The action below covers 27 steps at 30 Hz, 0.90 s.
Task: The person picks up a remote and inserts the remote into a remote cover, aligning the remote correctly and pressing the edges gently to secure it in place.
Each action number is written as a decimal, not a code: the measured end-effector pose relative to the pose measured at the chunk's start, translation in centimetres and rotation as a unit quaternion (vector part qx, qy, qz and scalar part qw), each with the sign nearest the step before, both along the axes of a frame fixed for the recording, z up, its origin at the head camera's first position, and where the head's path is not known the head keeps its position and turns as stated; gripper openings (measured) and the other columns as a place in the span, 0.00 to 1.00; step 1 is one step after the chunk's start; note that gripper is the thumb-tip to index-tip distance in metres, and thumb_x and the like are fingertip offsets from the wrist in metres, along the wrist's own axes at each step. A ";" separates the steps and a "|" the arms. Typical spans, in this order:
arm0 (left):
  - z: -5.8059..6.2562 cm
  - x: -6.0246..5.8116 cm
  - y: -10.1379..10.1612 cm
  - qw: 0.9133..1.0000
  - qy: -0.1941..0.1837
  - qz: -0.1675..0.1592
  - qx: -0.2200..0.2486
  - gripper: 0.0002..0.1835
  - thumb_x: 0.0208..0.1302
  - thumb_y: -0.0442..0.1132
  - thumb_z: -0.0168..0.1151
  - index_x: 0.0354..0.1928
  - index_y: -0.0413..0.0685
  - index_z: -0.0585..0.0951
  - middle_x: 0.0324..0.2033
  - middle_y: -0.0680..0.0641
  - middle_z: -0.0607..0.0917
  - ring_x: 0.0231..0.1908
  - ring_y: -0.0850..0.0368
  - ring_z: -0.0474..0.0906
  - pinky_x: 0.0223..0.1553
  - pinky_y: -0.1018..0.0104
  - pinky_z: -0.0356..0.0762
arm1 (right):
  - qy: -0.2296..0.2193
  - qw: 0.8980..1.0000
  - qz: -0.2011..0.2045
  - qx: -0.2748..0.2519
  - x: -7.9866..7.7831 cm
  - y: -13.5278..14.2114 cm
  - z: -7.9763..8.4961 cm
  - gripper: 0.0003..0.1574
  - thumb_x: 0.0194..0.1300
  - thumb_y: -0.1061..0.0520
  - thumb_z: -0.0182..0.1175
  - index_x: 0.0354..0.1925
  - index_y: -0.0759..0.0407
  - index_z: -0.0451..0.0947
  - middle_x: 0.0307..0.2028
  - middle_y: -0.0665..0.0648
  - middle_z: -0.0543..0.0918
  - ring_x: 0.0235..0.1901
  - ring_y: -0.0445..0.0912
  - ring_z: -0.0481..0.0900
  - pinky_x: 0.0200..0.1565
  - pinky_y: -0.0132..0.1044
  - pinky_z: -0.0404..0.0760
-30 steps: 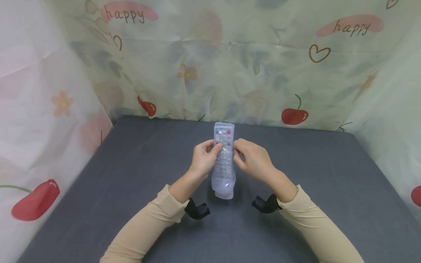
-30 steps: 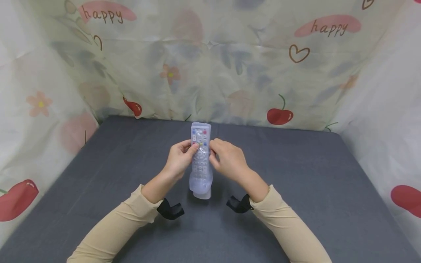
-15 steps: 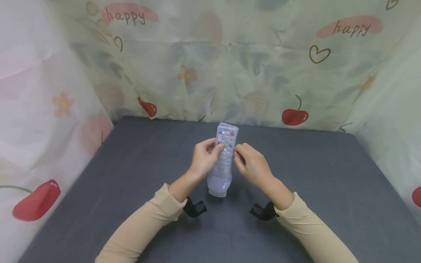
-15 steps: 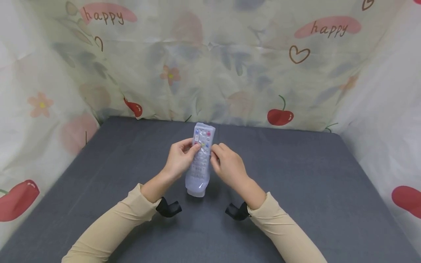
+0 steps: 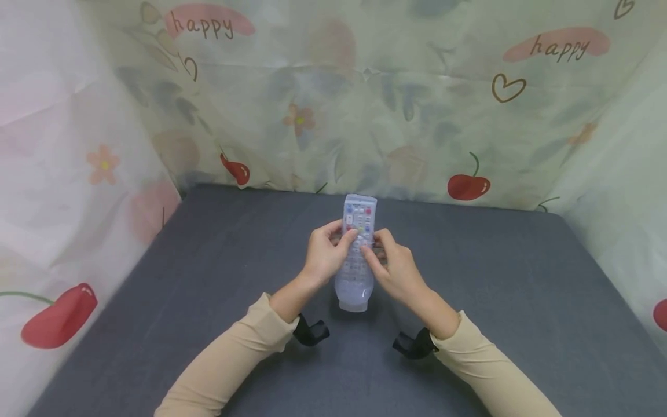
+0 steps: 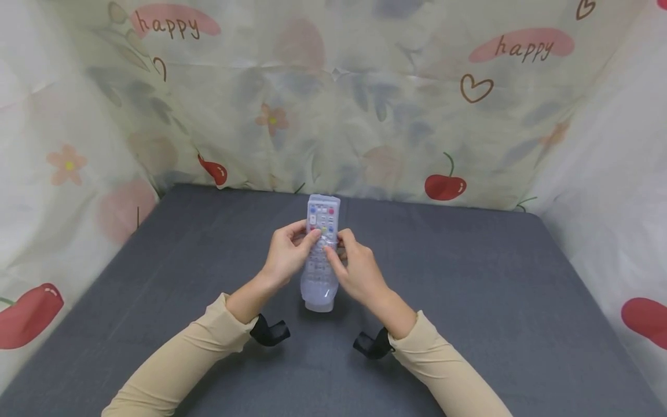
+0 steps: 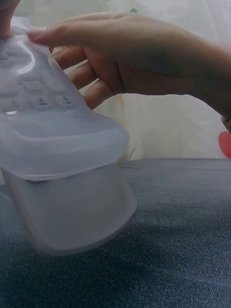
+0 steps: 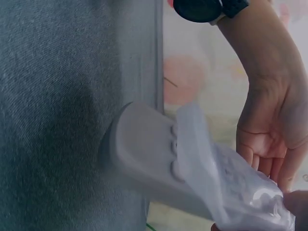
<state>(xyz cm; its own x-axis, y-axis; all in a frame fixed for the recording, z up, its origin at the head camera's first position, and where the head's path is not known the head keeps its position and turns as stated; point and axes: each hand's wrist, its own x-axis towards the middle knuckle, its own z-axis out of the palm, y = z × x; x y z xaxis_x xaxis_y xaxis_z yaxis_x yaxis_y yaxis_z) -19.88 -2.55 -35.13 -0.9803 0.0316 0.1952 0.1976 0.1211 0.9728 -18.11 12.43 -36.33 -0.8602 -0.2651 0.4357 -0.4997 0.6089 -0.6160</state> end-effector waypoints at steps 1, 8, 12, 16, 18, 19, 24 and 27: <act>0.0 0.1 0.0 1.000 0.003 -0.003 -0.002 0.15 0.64 0.33 0.57 0.51 0.34 0.79 0.38 0.34 0.83 0.31 0.46 0.85 0.27 0.64 0.82 | -0.002 1.000 0.002 -0.005 0.0 0.0 -0.1 0.13 0.67 0.59 0.55 0.45 0.65 0.67 0.40 0.67 0.84 0.37 0.55 0.85 0.37 0.45 0.84; 0.0 0.2 -0.3 0.999 -0.016 -0.035 -0.013 0.17 0.65 0.34 0.57 0.55 0.37 0.76 0.42 0.35 0.82 0.35 0.47 0.84 0.31 0.64 0.82 | -0.032 0.998 0.024 -0.053 -0.5 0.3 -0.1 0.15 0.63 0.63 0.59 0.44 0.67 0.66 0.36 0.67 0.84 0.36 0.54 0.85 0.35 0.40 0.84; 0.0 0.0 -0.8 0.998 -0.035 -0.045 -0.027 0.19 0.67 0.40 0.56 0.57 0.39 0.75 0.47 0.38 0.81 0.42 0.47 0.83 0.37 0.60 0.82 | -0.107 0.987 0.044 -0.108 -0.9 0.6 0.2 0.18 0.64 0.62 0.58 0.49 0.66 0.65 0.37 0.69 0.82 0.32 0.56 0.85 0.27 0.36 0.83; 0.1 -0.4 -1.4 0.997 -0.011 -0.021 -0.068 0.17 0.67 0.44 0.56 0.52 0.40 0.78 0.45 0.41 0.82 0.41 0.47 0.83 0.36 0.62 0.81 | -0.162 0.976 0.051 -0.139 -1.1 0.9 0.4 0.20 0.65 0.62 0.57 0.53 0.66 0.65 0.39 0.71 0.82 0.32 0.57 0.85 0.26 0.39 0.83; 0.1 -0.4 -1.7 0.993 0.017 -0.012 -0.114 0.14 0.67 0.45 0.56 0.46 0.41 0.79 0.41 0.42 0.83 0.37 0.49 0.84 0.32 0.66 0.80 | -0.174 0.973 0.051 -0.141 -1.2 1.0 0.4 0.20 0.64 0.62 0.57 0.53 0.65 0.65 0.39 0.72 0.82 0.33 0.57 0.85 0.27 0.41 0.84; 0.1 -0.5 -1.8 0.989 0.034 -0.013 -0.142 0.13 0.67 0.44 0.55 0.44 0.42 0.78 0.39 0.42 0.83 0.34 0.50 0.83 0.29 0.67 0.78 | -0.178 0.973 0.051 -0.141 -1.1 1.0 0.5 0.21 0.64 0.62 0.57 0.53 0.65 0.65 0.38 0.72 0.82 0.33 0.56 0.85 0.27 0.42 0.84; 0.2 -0.4 -2.1 0.961 0.109 -0.028 -0.254 0.08 0.69 0.42 0.52 0.35 0.45 0.73 0.26 0.46 0.79 0.22 0.59 0.73 0.20 0.72 0.68 | -0.184 0.973 0.048 -0.128 -1.0 1.0 0.4 0.22 0.64 0.62 0.58 0.54 0.66 0.65 0.37 0.71 0.82 0.32 0.54 0.86 0.26 0.43 0.83; 0.2 -0.5 -2.2 0.951 0.130 -0.031 -0.278 0.09 0.69 0.41 0.52 0.31 0.45 0.72 0.21 0.48 0.73 0.19 0.60 0.66 0.19 0.72 0.63 | -0.183 0.974 0.048 -0.127 -1.0 1.0 0.4 0.22 0.64 0.62 0.58 0.53 0.66 0.65 0.36 0.70 0.82 0.31 0.54 0.85 0.25 0.42 0.83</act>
